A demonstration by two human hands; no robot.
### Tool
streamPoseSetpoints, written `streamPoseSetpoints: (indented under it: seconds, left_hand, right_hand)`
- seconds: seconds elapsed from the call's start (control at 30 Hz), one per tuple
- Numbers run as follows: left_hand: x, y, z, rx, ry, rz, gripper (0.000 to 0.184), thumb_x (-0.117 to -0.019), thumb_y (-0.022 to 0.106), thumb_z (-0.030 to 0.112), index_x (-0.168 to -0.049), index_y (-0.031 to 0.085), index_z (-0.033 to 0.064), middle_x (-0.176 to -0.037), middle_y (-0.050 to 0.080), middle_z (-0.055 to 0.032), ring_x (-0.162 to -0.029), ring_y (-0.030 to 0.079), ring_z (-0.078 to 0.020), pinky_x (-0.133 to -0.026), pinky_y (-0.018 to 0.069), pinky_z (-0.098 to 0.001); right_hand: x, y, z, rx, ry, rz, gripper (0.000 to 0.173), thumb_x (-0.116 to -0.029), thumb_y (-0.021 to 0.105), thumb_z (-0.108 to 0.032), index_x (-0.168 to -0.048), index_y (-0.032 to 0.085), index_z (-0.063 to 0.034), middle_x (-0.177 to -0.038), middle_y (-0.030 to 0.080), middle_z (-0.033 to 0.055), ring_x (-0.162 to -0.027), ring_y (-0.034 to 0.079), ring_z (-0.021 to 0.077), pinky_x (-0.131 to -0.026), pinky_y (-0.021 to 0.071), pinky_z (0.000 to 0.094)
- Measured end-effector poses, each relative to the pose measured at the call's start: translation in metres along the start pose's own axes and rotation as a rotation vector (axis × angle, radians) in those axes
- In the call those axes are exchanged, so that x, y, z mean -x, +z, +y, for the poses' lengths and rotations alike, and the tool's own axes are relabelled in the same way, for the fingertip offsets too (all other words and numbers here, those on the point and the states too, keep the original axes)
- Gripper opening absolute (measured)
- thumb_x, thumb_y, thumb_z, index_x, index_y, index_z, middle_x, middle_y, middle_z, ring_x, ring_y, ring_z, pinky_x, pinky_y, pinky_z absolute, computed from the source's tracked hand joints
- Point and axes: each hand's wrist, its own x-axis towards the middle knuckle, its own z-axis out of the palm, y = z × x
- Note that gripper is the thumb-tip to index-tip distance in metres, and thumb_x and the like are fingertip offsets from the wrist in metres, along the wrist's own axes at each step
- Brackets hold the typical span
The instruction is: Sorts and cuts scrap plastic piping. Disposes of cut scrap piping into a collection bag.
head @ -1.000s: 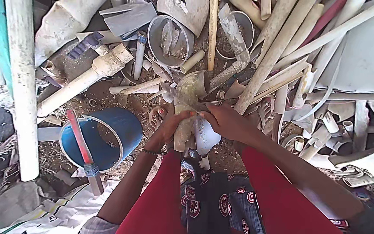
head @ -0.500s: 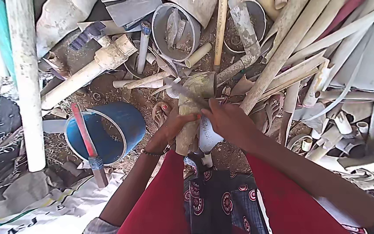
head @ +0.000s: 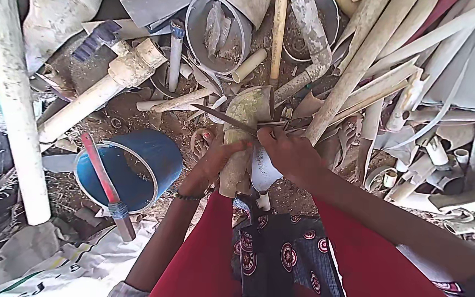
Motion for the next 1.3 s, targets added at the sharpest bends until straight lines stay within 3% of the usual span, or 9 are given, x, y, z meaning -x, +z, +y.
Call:
streamPoseSetpoints:
  seconds: [0.37,0.53,0.67,0.73,0.83,0.93,1.03,1.17,1.3]
  left_hand:
    - [0.001,0.004,0.003,-0.033,0.037,0.028,0.079,-0.0896,0.069,0.026,-0.156,0.027,0.0301,-0.106,0.070,-0.0077,-0.079,0.072,-0.0182,-0.067,0.0625,-0.0345]
    - [-0.002,0.006,-0.002,0.099,0.062,-0.085,0.076,-0.0926,0.068,0.019,-0.156,0.027,0.0270,-0.113,0.069,-0.0131,-0.087,0.073,-0.0247,-0.073,0.0635,-0.0387]
    - [0.009,0.008,-0.007,0.134,0.087,-0.214,0.110,-0.0738,0.079,0.010,-0.158,0.010,0.0251,-0.116,0.066,-0.0043,-0.094,0.072,-0.0147,-0.081,0.0627,-0.0312]
    - [0.013,0.010,-0.006,0.124,0.111,-0.193,0.114,-0.0715,0.082,0.011,-0.158,0.008,0.0238,-0.115,0.066,-0.0056,-0.093,0.073,-0.0148,-0.080,0.0634,-0.0308]
    - [0.019,0.014,0.000,-0.107,0.154,0.039,0.121,-0.0642,0.089,0.021,-0.161,0.016,0.0230,-0.121,0.063,-0.0112,-0.094,0.071,-0.0177,-0.079,0.0629,-0.0338]
    - [0.026,0.017,0.005,-0.557,0.366,0.313,0.125,-0.0605,0.090,0.041,-0.162,0.018,0.0335,-0.131,0.060,-0.0083,-0.105,0.066,-0.0166,-0.087,0.0569,-0.0384]
    - [0.034,0.017,0.007,-0.768,0.712,0.511,0.120,-0.0654,0.086,0.042,-0.163,0.018,0.0280,-0.132,0.062,-0.0120,-0.109,0.065,-0.0250,-0.091,0.0537,-0.0502]
    - [0.060,0.019,0.033,-0.736,0.875,0.527,0.118,-0.0656,0.087,0.041,-0.162,0.021,0.0252,-0.128,0.065,-0.0100,-0.102,0.067,-0.0178,-0.086,0.0564,-0.0415]
    - [0.115,0.013,0.070,-0.636,1.025,0.495,0.120,-0.0630,0.089,0.042,-0.161,0.023,0.0237,-0.123,0.068,-0.0029,-0.101,0.068,-0.0068,-0.087,0.0573,-0.0289]
  right_hand:
    - [-0.006,-0.023,0.000,0.085,0.176,-0.122,0.036,-0.0998,0.059,-0.003,-0.135,0.056,-0.0072,-0.092,0.063,0.0261,-0.067,0.066,0.0434,-0.051,0.0504,0.0503]
    - [-0.003,-0.046,0.019,-0.244,0.301,0.242,0.030,-0.1059,0.051,-0.022,-0.125,0.047,0.0003,-0.070,0.053,0.0089,-0.053,0.055,0.0236,-0.046,0.0454,0.0396]
    - [0.018,-0.043,0.022,-0.439,0.117,0.473,0.065,-0.0861,0.064,-0.016,-0.146,0.042,-0.0009,-0.110,0.060,0.0146,-0.071,0.058,0.0140,-0.057,0.0513,0.0302]
    - [0.025,-0.029,0.028,-0.477,-0.032,0.375,0.054,-0.0940,0.060,-0.018,-0.147,0.051,-0.0119,-0.109,0.060,0.0135,-0.069,0.058,0.0141,-0.055,0.0509,0.0312]
    - [0.032,-0.020,0.033,-0.321,0.012,0.002,0.052,-0.1008,0.054,-0.016,-0.152,0.051,-0.0224,-0.105,0.067,0.0152,-0.071,0.066,0.0293,-0.059,0.0536,0.0489]
    - [0.040,-0.015,0.037,-0.379,0.117,0.334,0.041,-0.1012,0.055,-0.023,-0.138,0.059,-0.0059,-0.088,0.070,0.0100,-0.065,0.065,0.0207,-0.057,0.0552,0.0416]
    - [0.043,-0.015,0.041,-0.455,0.100,0.607,0.044,-0.1078,0.047,-0.034,-0.130,0.049,0.0033,-0.078,0.062,0.0081,-0.062,0.060,0.0106,-0.058,0.0538,0.0291]
    - [0.045,-0.026,0.048,-0.322,0.008,0.366,0.048,-0.1077,0.041,-0.033,-0.136,0.053,0.0052,-0.073,0.064,0.0114,-0.056,0.061,0.0241,-0.053,0.0533,0.0437]
    - [0.066,-0.094,0.027,-0.346,0.049,0.682,0.048,-0.1051,0.050,-0.033,-0.133,0.051,0.0067,-0.065,0.058,0.0038,-0.047,0.052,0.0094,-0.046,0.0481,0.0302]
